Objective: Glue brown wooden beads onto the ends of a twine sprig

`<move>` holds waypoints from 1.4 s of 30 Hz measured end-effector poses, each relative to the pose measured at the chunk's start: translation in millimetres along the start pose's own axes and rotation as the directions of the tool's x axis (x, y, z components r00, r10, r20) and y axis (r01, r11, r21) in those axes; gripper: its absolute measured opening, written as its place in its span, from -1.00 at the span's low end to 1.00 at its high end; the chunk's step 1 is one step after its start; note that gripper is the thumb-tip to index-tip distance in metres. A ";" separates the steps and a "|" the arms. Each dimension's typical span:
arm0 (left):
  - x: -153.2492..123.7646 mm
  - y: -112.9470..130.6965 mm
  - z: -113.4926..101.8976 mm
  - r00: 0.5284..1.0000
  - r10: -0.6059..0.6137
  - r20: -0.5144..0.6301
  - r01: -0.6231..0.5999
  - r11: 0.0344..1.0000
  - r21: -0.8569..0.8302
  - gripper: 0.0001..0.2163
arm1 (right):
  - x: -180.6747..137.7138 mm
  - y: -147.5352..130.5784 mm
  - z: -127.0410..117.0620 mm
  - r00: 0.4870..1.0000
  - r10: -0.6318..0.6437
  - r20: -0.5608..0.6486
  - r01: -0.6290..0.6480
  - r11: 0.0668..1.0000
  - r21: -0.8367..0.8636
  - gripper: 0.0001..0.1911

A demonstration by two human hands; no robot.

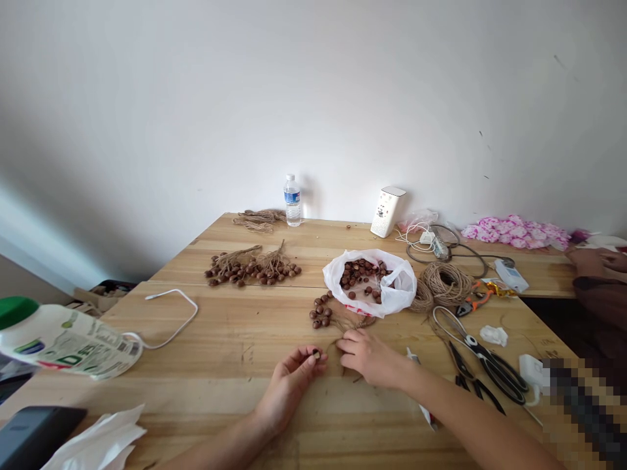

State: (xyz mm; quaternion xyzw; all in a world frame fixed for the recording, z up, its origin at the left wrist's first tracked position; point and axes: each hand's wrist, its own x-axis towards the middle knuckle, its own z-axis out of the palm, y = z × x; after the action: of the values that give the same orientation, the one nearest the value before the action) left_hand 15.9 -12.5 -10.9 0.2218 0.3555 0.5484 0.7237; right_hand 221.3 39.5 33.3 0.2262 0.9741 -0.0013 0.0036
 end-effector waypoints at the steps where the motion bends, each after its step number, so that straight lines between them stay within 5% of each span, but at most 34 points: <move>1: -0.3 0.3 0.3 1.000 0.000 -0.002 0.000 1.000 -0.001 -0.82 | -0.9 0.1 1.5 1.000 -0.003 -0.006 0.003 1.000 0.013 -0.88; 10: -1.4 -0.8 0.3 1.000 0.004 0.001 -0.004 1.000 -0.017 -0.82 | -6.1 7.9 14.2 0.987 0.025 -0.161 -0.013 0.997 0.077 -0.78; 42: -0.9 1.7 0.3 1.000 -0.007 0.029 0.008 1.000 -0.028 -0.83 | -5.4 2.8 6.7 0.999 -0.034 -0.012 0.034 0.999 0.008 -0.84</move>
State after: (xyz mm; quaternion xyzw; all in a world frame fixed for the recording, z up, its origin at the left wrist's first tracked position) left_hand 14.9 -12.9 -9.2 0.2181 0.3382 0.5476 0.7336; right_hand 227.5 39.6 26.6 0.2098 0.9777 -0.0040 -0.0029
